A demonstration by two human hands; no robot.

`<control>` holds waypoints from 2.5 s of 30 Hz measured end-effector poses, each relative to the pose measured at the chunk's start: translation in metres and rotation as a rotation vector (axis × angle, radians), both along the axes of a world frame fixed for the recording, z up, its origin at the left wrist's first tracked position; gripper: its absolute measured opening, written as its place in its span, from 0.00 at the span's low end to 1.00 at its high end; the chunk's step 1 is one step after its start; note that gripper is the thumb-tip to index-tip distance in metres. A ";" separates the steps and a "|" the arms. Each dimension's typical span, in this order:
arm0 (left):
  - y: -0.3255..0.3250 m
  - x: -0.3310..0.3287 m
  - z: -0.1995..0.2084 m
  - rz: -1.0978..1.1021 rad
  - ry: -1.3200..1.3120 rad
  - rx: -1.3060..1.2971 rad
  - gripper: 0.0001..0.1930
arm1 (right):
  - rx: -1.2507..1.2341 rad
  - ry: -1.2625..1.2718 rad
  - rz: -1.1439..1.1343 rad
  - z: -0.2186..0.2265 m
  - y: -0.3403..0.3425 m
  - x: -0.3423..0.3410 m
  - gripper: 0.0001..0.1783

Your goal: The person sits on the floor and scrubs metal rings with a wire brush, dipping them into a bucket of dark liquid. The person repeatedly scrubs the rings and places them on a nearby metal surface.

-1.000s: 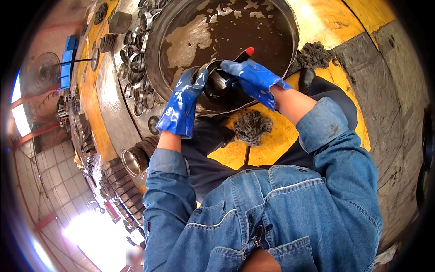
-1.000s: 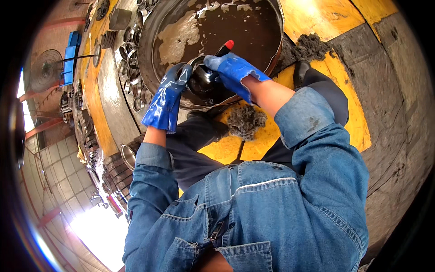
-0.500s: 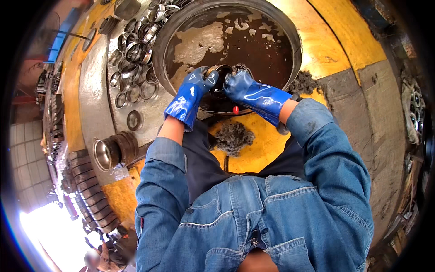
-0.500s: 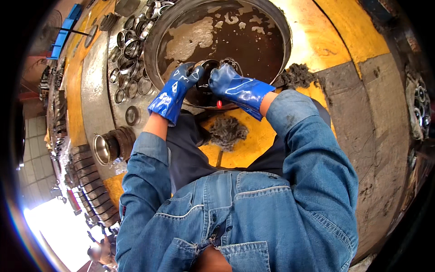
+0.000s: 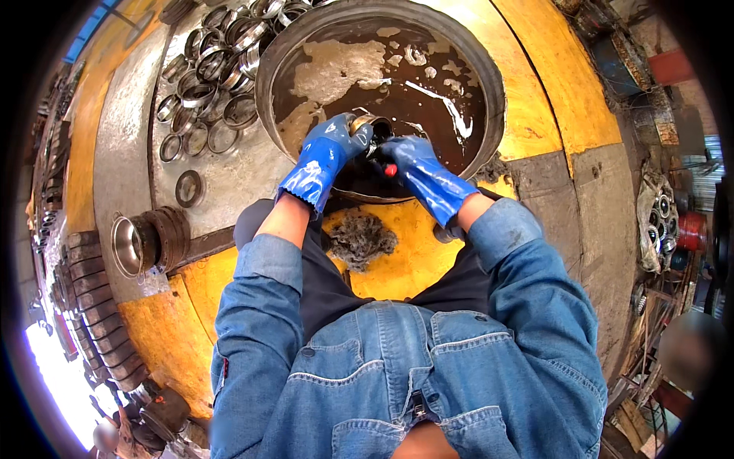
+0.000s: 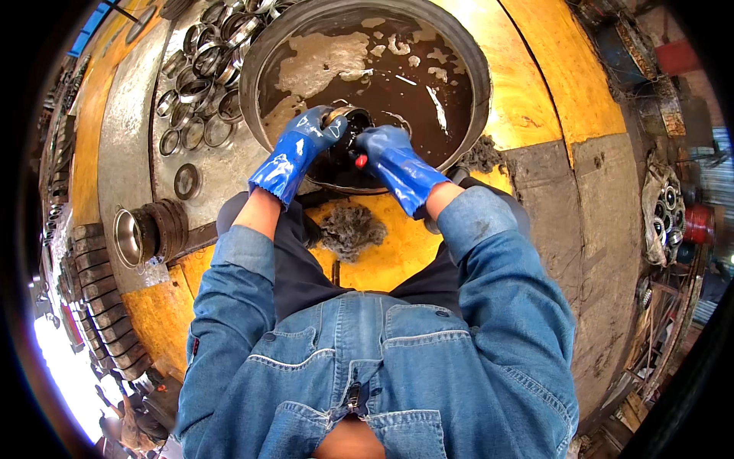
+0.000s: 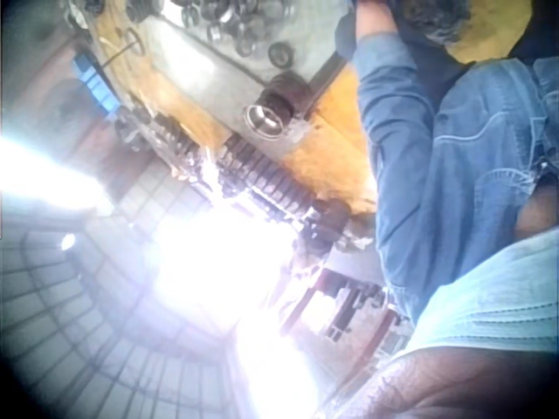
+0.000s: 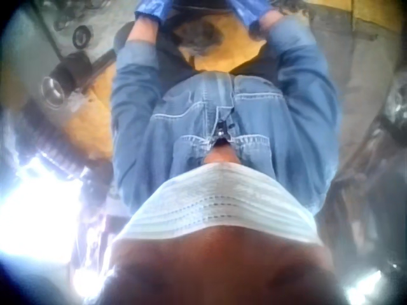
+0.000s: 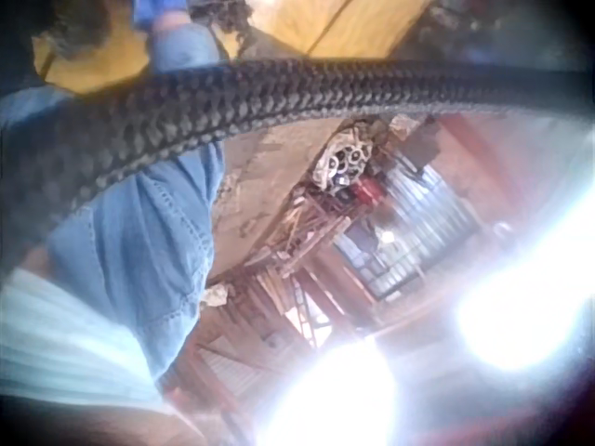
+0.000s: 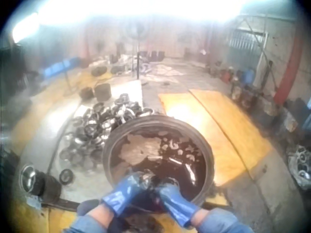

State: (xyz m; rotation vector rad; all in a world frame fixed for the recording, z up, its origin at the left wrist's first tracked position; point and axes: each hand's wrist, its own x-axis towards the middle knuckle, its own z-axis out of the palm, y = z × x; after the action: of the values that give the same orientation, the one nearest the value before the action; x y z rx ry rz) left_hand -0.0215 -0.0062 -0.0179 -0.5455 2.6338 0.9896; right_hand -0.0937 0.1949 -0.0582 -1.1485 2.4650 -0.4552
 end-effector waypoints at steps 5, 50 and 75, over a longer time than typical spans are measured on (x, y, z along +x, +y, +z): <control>0.006 0.000 0.006 0.021 0.024 -0.067 0.31 | -0.258 -0.821 -0.442 0.008 0.008 0.007 0.21; 0.001 0.007 0.008 0.003 0.075 -0.127 0.32 | -0.642 -1.546 -1.054 0.020 -0.019 -0.007 0.14; 0.014 -0.002 0.018 0.001 0.111 -0.081 0.29 | -0.413 -0.825 -0.354 -0.031 -0.017 -0.009 0.22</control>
State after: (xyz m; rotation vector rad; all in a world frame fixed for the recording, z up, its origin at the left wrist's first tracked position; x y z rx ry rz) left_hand -0.0230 0.0078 0.0006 -0.5247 2.7824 0.9423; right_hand -0.1029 0.1781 -0.0895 -0.4651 1.8513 -1.2890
